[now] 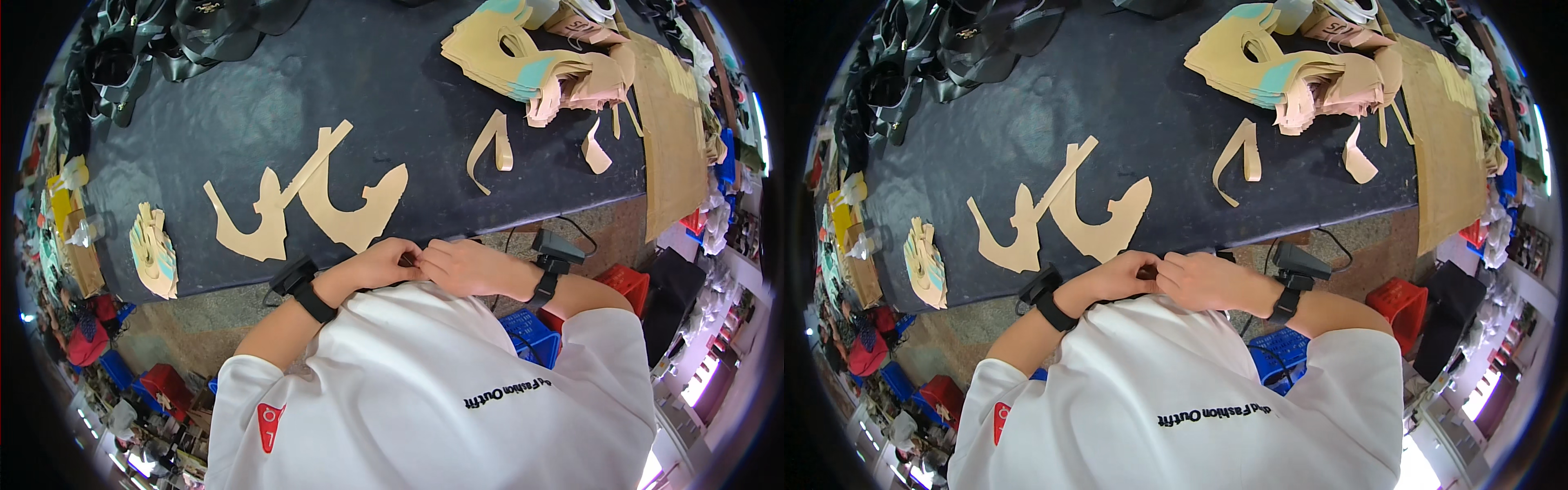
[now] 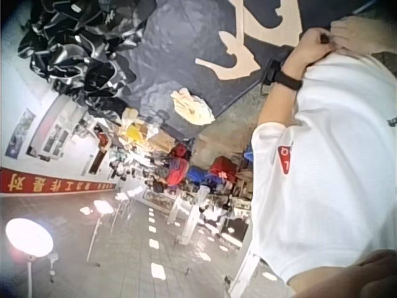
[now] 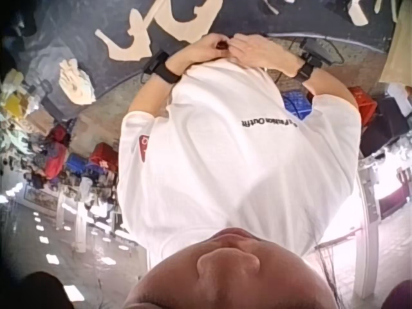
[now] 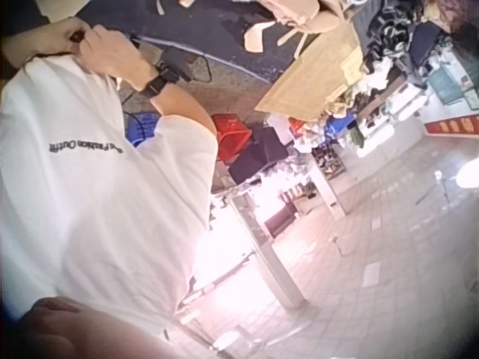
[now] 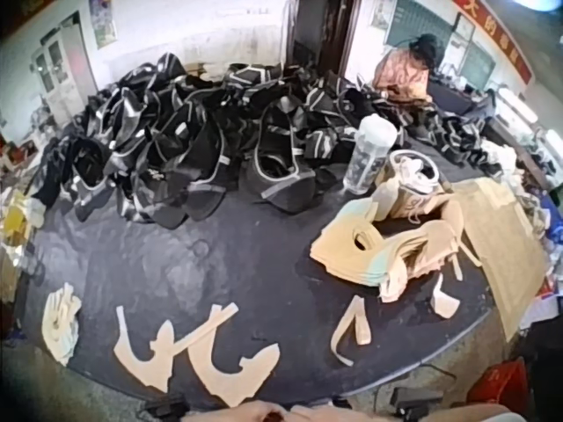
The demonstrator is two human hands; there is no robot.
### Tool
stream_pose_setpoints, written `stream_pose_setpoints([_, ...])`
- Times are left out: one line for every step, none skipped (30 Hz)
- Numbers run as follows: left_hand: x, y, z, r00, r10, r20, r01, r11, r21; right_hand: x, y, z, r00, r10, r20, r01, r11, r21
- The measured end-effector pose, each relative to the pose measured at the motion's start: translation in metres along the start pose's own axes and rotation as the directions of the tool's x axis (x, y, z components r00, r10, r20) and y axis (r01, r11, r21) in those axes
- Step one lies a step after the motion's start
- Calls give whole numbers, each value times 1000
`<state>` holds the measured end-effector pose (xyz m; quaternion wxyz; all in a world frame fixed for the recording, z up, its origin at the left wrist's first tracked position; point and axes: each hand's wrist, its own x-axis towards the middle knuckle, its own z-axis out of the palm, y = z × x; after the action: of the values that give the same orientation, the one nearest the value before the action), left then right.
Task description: The recorder sorts through various precut shoe upper components on a manufacturing table, arranging them and checking their alignment.
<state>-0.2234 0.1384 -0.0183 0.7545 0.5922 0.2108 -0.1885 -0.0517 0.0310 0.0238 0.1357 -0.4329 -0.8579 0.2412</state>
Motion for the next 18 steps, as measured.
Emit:
stream_pose_setpoints([-1, 0, -1, 999, -41, 21, 42, 999, -16, -1, -2, 3, 1000, 1, 2, -1, 1000, 0])
stream_pose_setpoints([-1, 0, -2, 996, -82, 46, 83, 996, -28, -3, -7, 7, 995, 100, -28, -97, 990, 100])
stream_pose_setpoints([-2, 0, -3, 996, -80, 50, 82, 996, -28, -4, -10, 8, 979, 200, -47, -187, 961, 202])
stream_pose_setpoints([-4, 0, -4, 995, -67, 73, 76, 989, -126, -6, -12, 7, 978, 205, -47, -192, 961, 200])
stream_pose_setpoints([-6, 1, -5, 995, -55, 89, 74, 972, -225, -8, -13, 4, 965, 258, -52, -237, 937, 257])
stream_pose_setpoints([-6, 2, -5, 994, -55, 89, 74, 972, -224, -9, -14, 3, 949, 312, -54, -280, 907, 314])
stream_pose_setpoints([-5, 4, -6, 992, -95, 86, 110, 974, -199, -10, -15, 6, 949, 312, -55, -280, 907, 314])
stream_pose_setpoints([-4, 6, -7, 988, -132, 81, 144, 974, -172, -11, -14, 8, 958, 283, 40, -286, 940, 186])
stream_pose_setpoints([-3, 6, -6, 988, -130, 81, 143, 975, -171, -10, -14, 8, 955, 264, 137, -274, 960, 57])
stream_pose_setpoints([-3, 6, -6, 981, -180, 78, 192, 960, -203, -10, -16, 6, 955, 264, 136, -274, 960, 55])
stream_pose_setpoints([-3, 5, -6, 970, -229, 78, 241, 942, -235, -7, -18, 0, 972, 226, 66, -227, 974, 3])
stream_pose_setpoints([-4, 5, -7, 971, -227, 79, 240, 942, -235, -4, -19, -2, 983, 182, -2, -182, 982, -53])
stream_pose_setpoints([-5, 6, -9, 974, -217, 63, 226, 948, -226, -2, -18, -2, 983, 183, -2, -183, 982, -54])
stream_pose_setpoints([-6, 7, -9, 977, -205, 48, 211, 953, -219, -1, -16, -2, 993, 104, -61, -109, 991, -82])
stream_pose_setpoints([-8, 5, -9, 978, -204, 49, 209, 952, -221, -1, -15, -1, 993, 23, -118, -37, 993, -114])
stream_pose_setpoints([-10, 4, -10, 980, -196, 37, 200, 966, -164, 0, -13, 2, 993, 23, -115, -36, 993, -114])
stream_pose_setpoints([-11, 8, -11, 982, -188, 26, 190, 976, -105, -1, -11, 7, 988, 27, -150, -35, 998, -54])
stream_pose_setpoints([-12, 14, -12, 982, -188, 26, 189, 976, -104, -2, -8, 12, 982, 33, -183, -32, 999, 6])
